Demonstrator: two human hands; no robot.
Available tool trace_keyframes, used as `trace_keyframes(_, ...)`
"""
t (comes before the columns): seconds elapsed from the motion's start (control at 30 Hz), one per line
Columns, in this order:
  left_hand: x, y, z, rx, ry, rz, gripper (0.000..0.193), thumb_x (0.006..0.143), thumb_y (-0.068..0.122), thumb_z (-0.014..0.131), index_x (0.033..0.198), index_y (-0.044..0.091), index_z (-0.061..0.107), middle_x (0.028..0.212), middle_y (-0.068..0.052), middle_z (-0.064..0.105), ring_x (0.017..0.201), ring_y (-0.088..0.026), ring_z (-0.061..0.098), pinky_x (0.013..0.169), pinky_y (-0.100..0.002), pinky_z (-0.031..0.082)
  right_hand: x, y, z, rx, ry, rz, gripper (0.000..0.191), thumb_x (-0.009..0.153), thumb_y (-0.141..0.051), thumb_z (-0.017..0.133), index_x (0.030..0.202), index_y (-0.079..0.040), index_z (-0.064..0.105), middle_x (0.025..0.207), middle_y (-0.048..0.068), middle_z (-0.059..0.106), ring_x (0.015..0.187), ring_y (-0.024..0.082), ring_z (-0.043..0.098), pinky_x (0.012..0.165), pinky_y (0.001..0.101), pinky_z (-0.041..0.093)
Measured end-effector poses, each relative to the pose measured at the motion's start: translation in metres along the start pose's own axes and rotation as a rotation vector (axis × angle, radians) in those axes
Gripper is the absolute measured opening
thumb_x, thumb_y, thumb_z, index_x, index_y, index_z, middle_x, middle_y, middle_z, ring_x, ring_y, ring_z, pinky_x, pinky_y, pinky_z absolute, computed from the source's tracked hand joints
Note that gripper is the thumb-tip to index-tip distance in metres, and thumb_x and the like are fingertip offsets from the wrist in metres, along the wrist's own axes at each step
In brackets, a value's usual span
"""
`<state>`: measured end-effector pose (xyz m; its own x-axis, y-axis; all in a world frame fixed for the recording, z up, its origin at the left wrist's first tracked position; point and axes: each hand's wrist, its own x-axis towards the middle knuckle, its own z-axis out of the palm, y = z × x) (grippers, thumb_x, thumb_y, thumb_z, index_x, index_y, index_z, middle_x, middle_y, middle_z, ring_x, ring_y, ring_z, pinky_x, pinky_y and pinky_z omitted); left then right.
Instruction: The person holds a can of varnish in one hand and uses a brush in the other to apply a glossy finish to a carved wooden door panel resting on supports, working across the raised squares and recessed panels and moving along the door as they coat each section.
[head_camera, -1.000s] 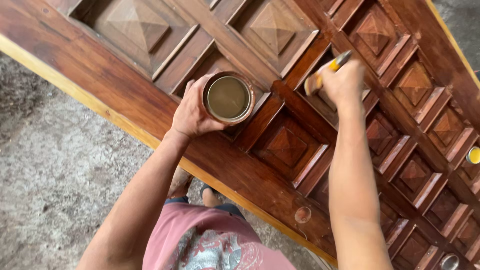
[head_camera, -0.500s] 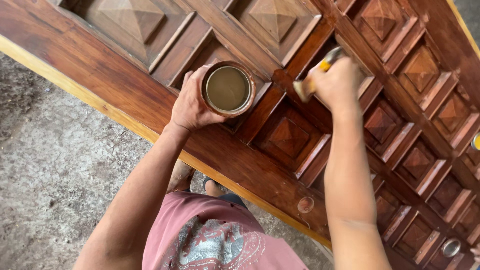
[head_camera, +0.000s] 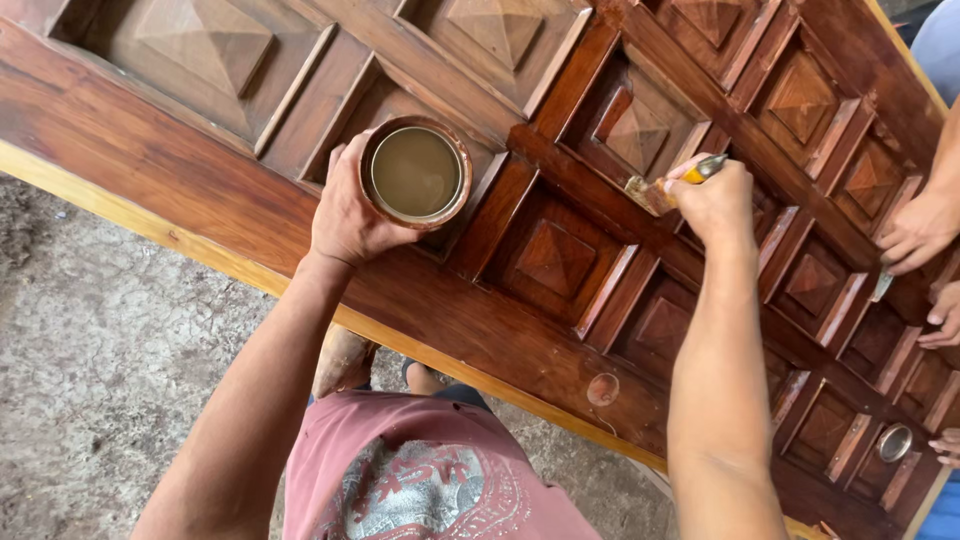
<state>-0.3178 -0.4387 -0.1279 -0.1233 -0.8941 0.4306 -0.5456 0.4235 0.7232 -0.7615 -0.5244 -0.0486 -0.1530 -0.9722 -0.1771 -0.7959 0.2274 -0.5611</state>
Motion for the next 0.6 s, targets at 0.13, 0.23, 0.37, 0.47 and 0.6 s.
trace_keyframes(0.13,0.000,0.003,0.001,0.044,0.014,-0.007,0.108,0.073,0.048,0.096,0.152,0.005,0.037,0.147,-0.017,0.049,0.133,-0.040,0.051,0.115,-0.048,0.045,0.011,-0.024,0.029,-0.101,0.083,-0.079,0.008,0.088,-0.011,0.077,0.082,-0.007,0.073,0.077,0.007,0.072,0.070,0.018,0.069,0.063,0.0336,0.054)
trace_keyframes(0.23,0.000,0.007,0.002,0.083,0.012,-0.006,0.104,0.074,0.044,0.096,0.152,0.006,0.038,0.148,-0.017,0.049,0.135,-0.039,0.051,0.115,-0.048,0.046,0.025,-0.035,0.058,0.036,0.082,-0.318,0.003,0.085,-0.010,0.076,0.082,-0.011,0.075,0.077,0.003,0.074,0.068,0.015,0.070,0.063,0.0311,0.058)
trace_keyframes(0.37,0.001,0.007,0.002,0.068,0.000,-0.042,0.103,0.075,0.043,0.096,0.153,0.006,0.040,0.147,-0.016,0.049,0.134,-0.039,0.051,0.114,-0.046,0.046,0.021,-0.014,0.046,-0.135,0.096,-0.208,0.015,0.101,-0.013,0.069,0.087,-0.012,0.075,0.075,0.004,0.071,0.065,0.016,0.068,0.055,0.0355,0.054)
trace_keyframes(0.47,0.002,0.003,0.001,0.088,0.025,0.042,0.106,0.073,0.044,0.096,0.152,0.003,0.038,0.148,-0.017,0.048,0.134,-0.038,0.051,0.114,-0.048,0.043,0.002,0.000,0.016,-0.190,0.171,-0.011,0.010,0.095,-0.009,0.073,0.085,-0.008,0.076,0.075,0.005,0.072,0.067,0.016,0.070,0.063,0.0339,0.056)
trace_keyframes(0.6,0.002,0.001,0.001,0.074,0.014,0.032,0.108,0.071,0.044,0.095,0.151,0.001,0.038,0.147,-0.016,0.050,0.135,-0.036,0.053,0.114,-0.049,0.043,-0.013,-0.023,0.005,0.092,0.068,-0.256,0.009,0.088,-0.001,0.077,0.094,-0.007,0.076,0.090,0.005,0.077,0.082,0.015,0.072,0.077,0.0303,0.057)
